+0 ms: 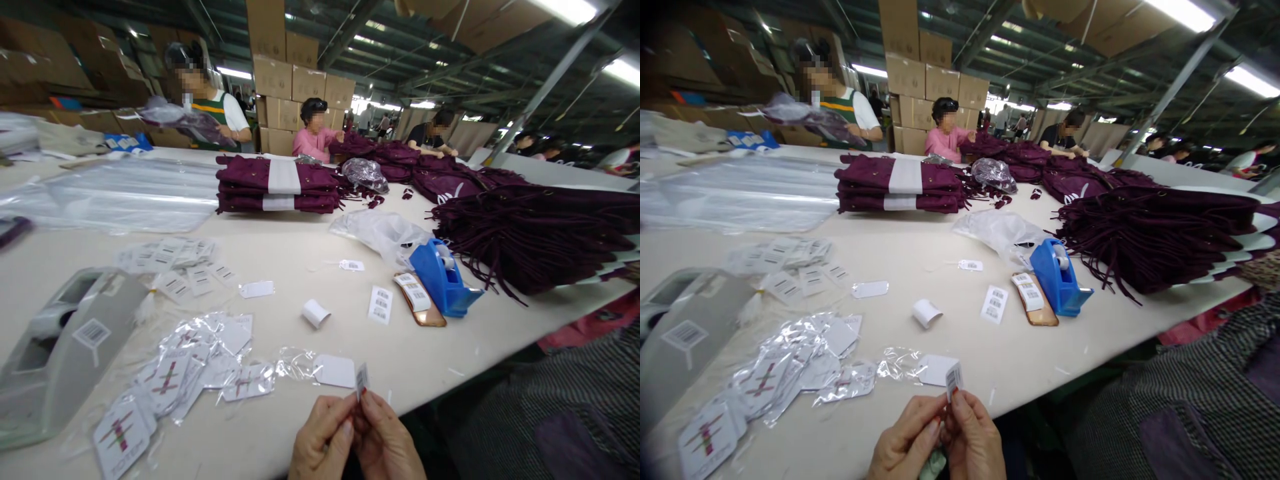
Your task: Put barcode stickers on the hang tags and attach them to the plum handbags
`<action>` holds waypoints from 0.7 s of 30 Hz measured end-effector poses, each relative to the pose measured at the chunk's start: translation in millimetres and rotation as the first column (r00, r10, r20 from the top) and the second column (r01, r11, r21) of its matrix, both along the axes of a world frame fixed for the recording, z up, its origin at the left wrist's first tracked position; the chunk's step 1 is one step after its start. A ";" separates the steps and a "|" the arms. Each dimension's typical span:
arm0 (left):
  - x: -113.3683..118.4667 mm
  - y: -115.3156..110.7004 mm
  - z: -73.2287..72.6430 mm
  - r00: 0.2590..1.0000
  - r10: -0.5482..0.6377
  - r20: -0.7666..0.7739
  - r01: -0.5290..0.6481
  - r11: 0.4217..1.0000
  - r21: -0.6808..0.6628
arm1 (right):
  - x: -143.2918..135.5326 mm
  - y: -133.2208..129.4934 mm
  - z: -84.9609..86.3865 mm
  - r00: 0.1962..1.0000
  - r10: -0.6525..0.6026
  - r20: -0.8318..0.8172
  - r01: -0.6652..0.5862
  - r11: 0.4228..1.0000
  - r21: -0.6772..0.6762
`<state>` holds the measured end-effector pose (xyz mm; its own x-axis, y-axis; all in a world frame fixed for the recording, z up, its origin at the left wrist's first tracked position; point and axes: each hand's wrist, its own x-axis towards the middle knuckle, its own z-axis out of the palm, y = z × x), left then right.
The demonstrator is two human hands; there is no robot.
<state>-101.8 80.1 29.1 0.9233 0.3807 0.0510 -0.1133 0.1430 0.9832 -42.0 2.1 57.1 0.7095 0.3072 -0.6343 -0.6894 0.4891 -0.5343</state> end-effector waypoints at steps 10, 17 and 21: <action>7.9 50.1 9.8 0.972 -0.041 0.233 -0.175 0.537 0.825 | 38.5 -15.7 2.6 0.865 0.314 0.392 -0.108 0.878 -0.466; 29.6 71.4 -3.1 0.973 -0.202 0.109 -0.041 0.317 0.948 | 58.8 -4.6 -2.7 0.731 0.634 0.253 -0.344 0.662 -0.666; 27.9 72.4 -11.5 0.976 -0.180 0.119 -0.025 0.453 0.891 | 60.3 0.4 -5.7 0.703 0.687 0.183 -0.372 0.575 -0.729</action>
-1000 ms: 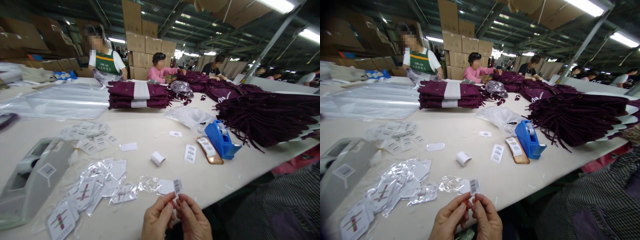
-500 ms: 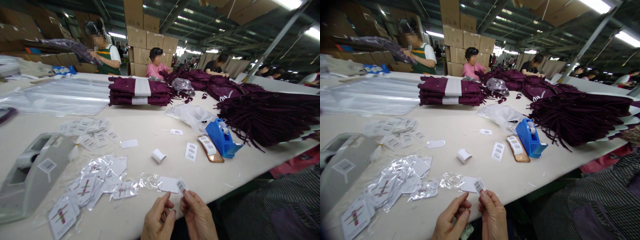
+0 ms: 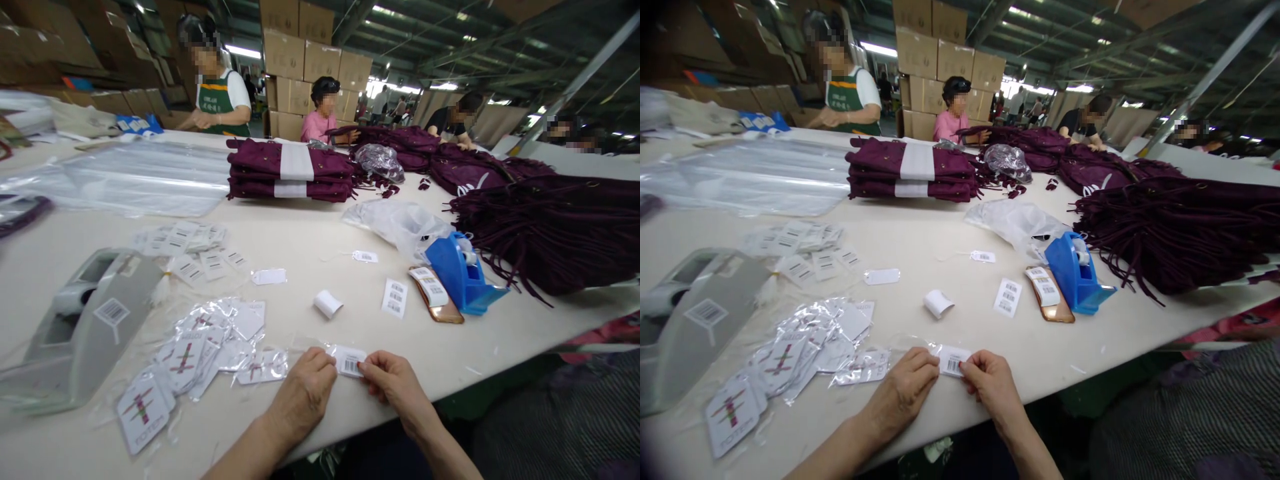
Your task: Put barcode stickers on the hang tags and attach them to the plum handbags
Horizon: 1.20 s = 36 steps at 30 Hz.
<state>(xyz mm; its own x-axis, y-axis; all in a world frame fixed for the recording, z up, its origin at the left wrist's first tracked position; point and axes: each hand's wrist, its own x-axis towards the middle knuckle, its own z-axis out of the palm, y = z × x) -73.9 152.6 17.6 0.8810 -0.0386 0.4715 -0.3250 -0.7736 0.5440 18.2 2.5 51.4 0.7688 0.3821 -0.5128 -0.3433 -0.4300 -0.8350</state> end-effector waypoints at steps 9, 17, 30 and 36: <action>-0.6 0.3 3.7 0.997 -0.001 -0.081 -0.001 1.000 -0.019 | 0.8 5.4 1.8 1.000 -0.013 0.012 0.013 1.000 -0.008; 0.0 -1.3 5.9 0.992 -0.012 -0.123 0.017 0.999 0.042 | -1.2 7.0 -5.3 0.997 -0.066 0.047 0.066 0.998 0.011; 0.7 -0.9 6.9 0.990 0.006 -0.143 0.017 0.986 0.164 | -2.6 6.0 -0.5 0.815 0.269 0.513 0.063 0.839 -0.541; -0.2 -2.6 8.7 0.987 0.020 -0.160 0.001 0.991 0.134 | -33.7 -4.7 -22.7 0.144 0.473 0.869 -0.011 0.879 -0.476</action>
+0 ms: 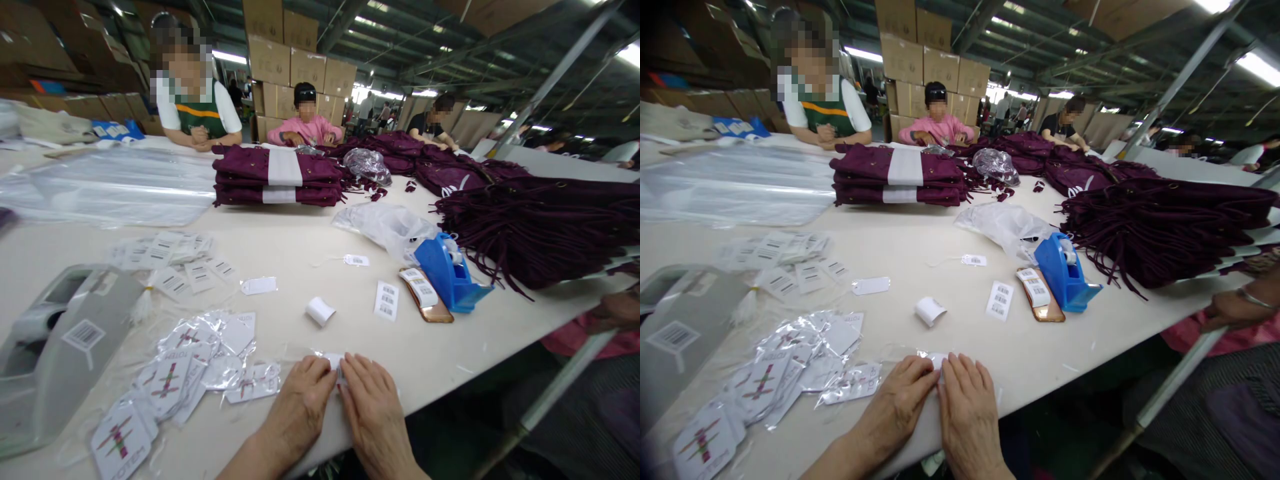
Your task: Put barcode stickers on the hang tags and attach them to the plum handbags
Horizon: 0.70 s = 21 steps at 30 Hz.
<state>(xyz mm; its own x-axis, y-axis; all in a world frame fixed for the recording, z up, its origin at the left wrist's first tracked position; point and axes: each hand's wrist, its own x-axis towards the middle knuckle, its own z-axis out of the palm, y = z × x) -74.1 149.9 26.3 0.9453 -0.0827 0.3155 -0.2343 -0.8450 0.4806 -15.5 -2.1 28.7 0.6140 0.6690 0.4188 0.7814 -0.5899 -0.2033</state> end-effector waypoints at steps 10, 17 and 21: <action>-0.4 3.8 -2.7 0.998 0.064 -0.005 -0.064 0.978 -0.201 | -16.3 14.6 -7.8 0.995 -0.031 0.091 0.038 0.996 -0.078; -2.6 12.3 4.0 0.992 0.100 -0.078 -0.119 0.950 -0.290 | -11.1 -10.3 -11.7 0.999 -0.029 0.046 0.033 0.995 -0.098; -2.3 34.6 18.7 0.991 0.124 -0.059 -0.129 0.987 -0.096 | -7.9 -19.3 -24.7 0.978 -0.195 0.069 0.198 0.979 -0.047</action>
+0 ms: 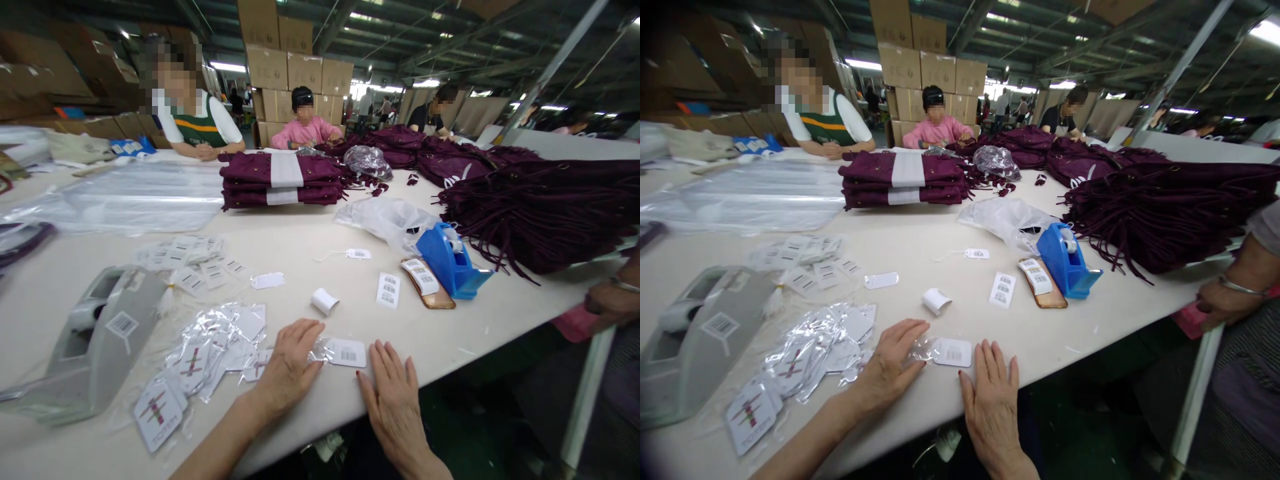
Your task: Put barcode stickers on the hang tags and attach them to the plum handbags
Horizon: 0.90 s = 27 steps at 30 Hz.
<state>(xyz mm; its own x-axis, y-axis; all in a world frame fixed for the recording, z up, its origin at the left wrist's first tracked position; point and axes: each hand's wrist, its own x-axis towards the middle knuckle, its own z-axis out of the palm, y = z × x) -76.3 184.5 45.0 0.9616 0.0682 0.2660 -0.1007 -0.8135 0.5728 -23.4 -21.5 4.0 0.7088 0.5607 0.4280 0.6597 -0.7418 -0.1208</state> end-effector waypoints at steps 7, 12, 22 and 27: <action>12.0 15.7 6.3 0.979 -0.004 -0.205 0.033 0.990 0.137 | -4.0 14.3 -3.7 0.998 -0.053 -0.022 0.052 0.998 -0.034; 20.1 14.3 5.0 0.971 -0.034 -0.238 0.050 0.997 0.061 | -3.7 26.3 8.9 0.996 -0.067 -0.061 0.063 0.996 -0.058; 34.2 15.5 24.6 0.884 0.037 -0.466 -0.016 0.999 0.048 | -2.4 40.9 17.4 0.982 -0.042 -0.185 0.036 0.999 -0.035; 48.2 13.9 32.8 0.795 0.136 -0.592 -0.061 0.988 0.145 | -2.0 39.3 15.7 0.977 -0.047 -0.206 0.044 0.999 -0.019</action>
<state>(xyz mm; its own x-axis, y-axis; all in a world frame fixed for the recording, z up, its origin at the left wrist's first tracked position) -28.1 198.3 77.9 0.9206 0.1774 -0.3480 0.3158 -0.8622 0.3959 -25.3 17.8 19.7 0.8061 0.5305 0.2623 0.5869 -0.7733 -0.2398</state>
